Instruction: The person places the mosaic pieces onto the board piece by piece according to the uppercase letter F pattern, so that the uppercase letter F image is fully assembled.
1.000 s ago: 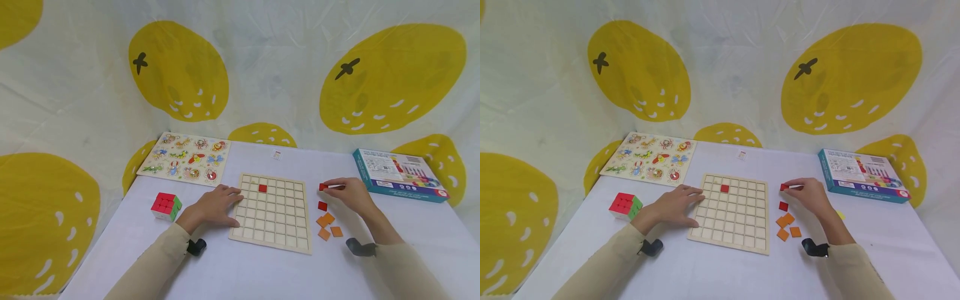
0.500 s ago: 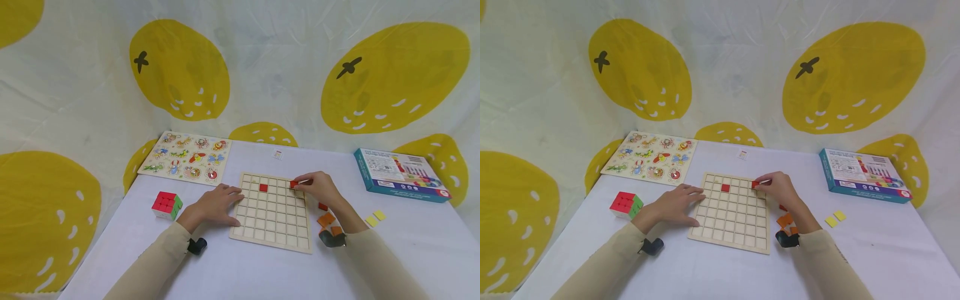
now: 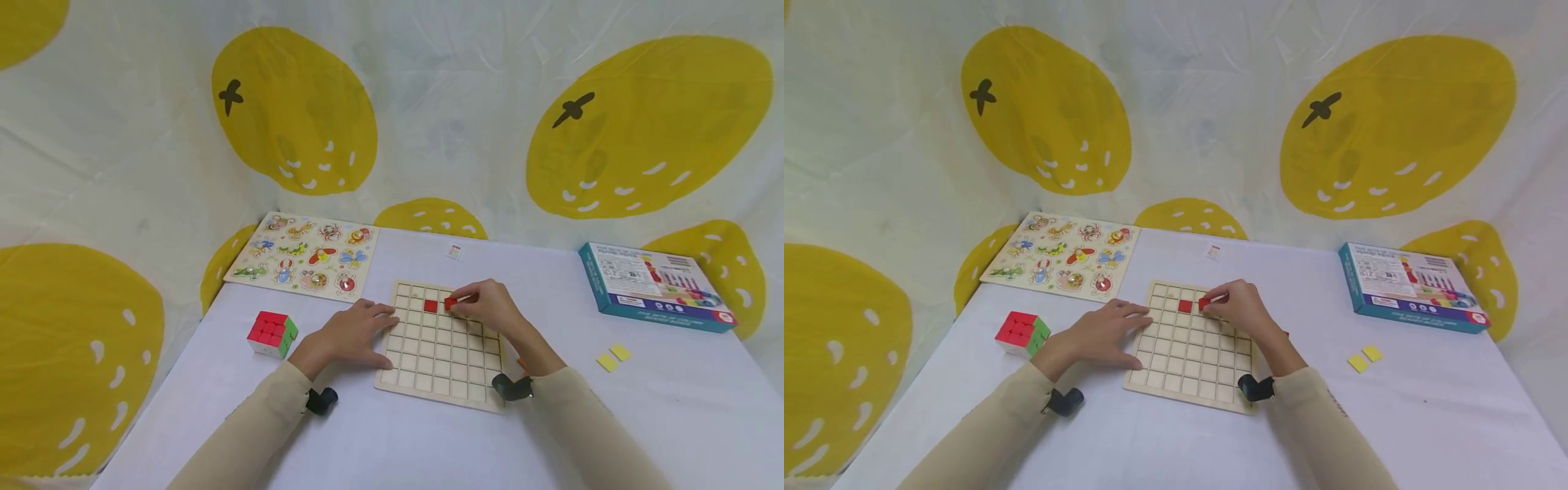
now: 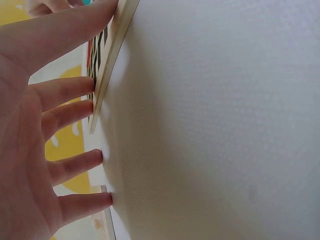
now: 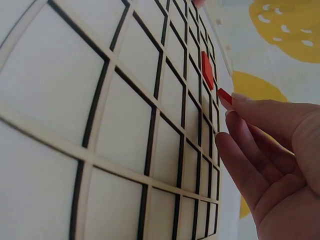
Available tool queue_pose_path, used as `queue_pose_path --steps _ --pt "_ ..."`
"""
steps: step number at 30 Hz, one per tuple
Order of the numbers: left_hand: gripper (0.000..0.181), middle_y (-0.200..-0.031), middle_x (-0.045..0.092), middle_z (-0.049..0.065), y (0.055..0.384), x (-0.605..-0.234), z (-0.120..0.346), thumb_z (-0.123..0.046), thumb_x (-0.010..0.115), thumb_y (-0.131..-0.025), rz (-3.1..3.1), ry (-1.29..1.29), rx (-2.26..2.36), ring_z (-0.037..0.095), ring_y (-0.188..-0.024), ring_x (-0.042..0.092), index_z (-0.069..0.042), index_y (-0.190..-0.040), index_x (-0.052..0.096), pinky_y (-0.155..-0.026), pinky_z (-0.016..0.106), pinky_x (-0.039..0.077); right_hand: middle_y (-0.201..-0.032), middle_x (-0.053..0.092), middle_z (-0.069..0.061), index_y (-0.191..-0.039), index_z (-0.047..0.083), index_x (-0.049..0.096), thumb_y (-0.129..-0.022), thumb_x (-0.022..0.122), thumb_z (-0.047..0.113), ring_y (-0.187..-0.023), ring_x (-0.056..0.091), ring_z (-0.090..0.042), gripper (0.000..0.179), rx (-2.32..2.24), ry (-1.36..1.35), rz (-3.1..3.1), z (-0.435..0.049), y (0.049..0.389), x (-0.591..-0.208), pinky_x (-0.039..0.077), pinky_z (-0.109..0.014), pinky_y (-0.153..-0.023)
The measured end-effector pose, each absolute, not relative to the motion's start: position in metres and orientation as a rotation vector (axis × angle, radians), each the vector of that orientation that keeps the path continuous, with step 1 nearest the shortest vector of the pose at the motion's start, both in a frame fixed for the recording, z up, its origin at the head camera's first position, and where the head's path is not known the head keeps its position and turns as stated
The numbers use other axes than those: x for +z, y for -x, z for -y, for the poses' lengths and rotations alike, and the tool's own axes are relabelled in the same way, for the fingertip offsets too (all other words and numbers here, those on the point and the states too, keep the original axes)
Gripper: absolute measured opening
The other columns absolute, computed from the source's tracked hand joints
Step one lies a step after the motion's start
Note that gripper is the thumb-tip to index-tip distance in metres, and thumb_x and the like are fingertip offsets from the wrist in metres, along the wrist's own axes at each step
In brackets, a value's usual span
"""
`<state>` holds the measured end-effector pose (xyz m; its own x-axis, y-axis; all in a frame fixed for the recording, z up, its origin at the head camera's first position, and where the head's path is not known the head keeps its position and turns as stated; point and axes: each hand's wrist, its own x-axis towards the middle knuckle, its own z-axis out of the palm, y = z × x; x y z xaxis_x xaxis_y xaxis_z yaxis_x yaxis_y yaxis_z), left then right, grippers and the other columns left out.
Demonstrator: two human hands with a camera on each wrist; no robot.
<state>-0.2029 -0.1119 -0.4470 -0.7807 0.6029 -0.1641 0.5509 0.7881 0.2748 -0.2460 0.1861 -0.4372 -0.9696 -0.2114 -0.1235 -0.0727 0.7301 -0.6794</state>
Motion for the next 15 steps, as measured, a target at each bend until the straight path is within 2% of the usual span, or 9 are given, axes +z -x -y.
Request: queue_pose_path --steps 15 --pt "0.081 -0.160 0.046 -0.003 0.2034 -0.4489 0.1128 -0.060 0.078 -0.080 -2.742 -0.894 0.302 0.030 -0.146 0.043 -0.024 -0.149 0.054 -0.101 0.055 0.053 -0.109 0.079 -0.011 -0.111 0.009 0.080 -0.088 0.080 0.022 -0.094 0.070 -0.019 0.026 -1.008 0.241 -2.773 -0.1775 0.2454 -0.4467 0.051 -0.026 -0.075"
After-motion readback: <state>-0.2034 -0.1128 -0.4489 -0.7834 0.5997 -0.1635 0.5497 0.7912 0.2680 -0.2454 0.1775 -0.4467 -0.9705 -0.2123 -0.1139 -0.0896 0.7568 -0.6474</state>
